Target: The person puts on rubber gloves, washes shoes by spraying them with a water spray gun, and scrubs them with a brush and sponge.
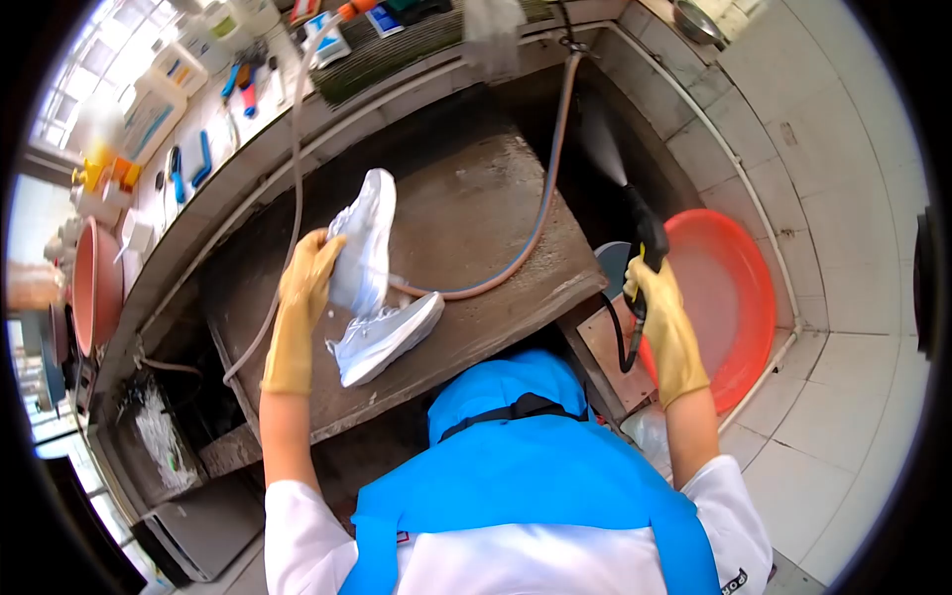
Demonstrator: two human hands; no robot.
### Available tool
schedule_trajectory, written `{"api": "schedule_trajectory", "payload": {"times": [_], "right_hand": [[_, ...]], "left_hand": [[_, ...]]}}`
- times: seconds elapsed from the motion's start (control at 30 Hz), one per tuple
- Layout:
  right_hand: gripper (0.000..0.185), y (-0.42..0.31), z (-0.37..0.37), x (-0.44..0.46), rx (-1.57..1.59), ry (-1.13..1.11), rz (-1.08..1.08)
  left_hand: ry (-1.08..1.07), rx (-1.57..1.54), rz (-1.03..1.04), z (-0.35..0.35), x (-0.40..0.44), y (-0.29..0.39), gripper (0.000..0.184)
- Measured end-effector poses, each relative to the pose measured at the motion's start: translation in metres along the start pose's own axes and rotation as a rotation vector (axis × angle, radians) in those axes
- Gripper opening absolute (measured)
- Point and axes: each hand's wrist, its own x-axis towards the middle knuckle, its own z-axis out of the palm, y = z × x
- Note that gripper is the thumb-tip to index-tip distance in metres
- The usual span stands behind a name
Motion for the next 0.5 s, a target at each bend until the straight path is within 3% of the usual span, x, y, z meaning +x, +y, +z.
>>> {"api": "schedule_trajectory", "payload": {"times": [0.07,0.1,0.2,0.23,0.33,0.43,0.47,0.5], "right_hand": [[0.032,0.011,-0.005,-0.010,0.033,-0.005,-0.024],[0.039,-0.002,0.001,-0.026,-0.103,0.108,0.012],[0.053,0.026,-0.006,-0.006,-0.304,0.125,0.001],[0.049,-0.008,-0.003,-0.022,-0.440,0.100,0.057],[0.040,0.002,-0.014,-0.018,-0.265,-0.136,0.014],[0.033,0.008,-0.026,-0.020,-0.424,-0.186,-0.028],[0.031,0.011,-0.031,-0.019,-0.390,-0.208,0.020],[0.031,0.013,-0.035,-0.020,-0.382,-0.217,0.045]], "left_hand": [[0.000,0.075,0.021,0.039,0.053,0.016,0.043],[0.006,0.141,0.036,0.059,0.083,0.021,0.048],[0.001,0.153,0.061,0.135,0.158,0.058,0.045],[0.046,0.168,0.104,0.170,0.193,0.053,0.044],[0.190,0.348,0.286,0.271,0.282,0.028,0.047],[-0.020,0.391,0.227,0.304,0.278,0.066,0.044],[-0.137,0.369,0.501,0.296,0.273,0.078,0.043],[-0.194,0.396,0.448,0.291,0.262,0.085,0.041]]}}
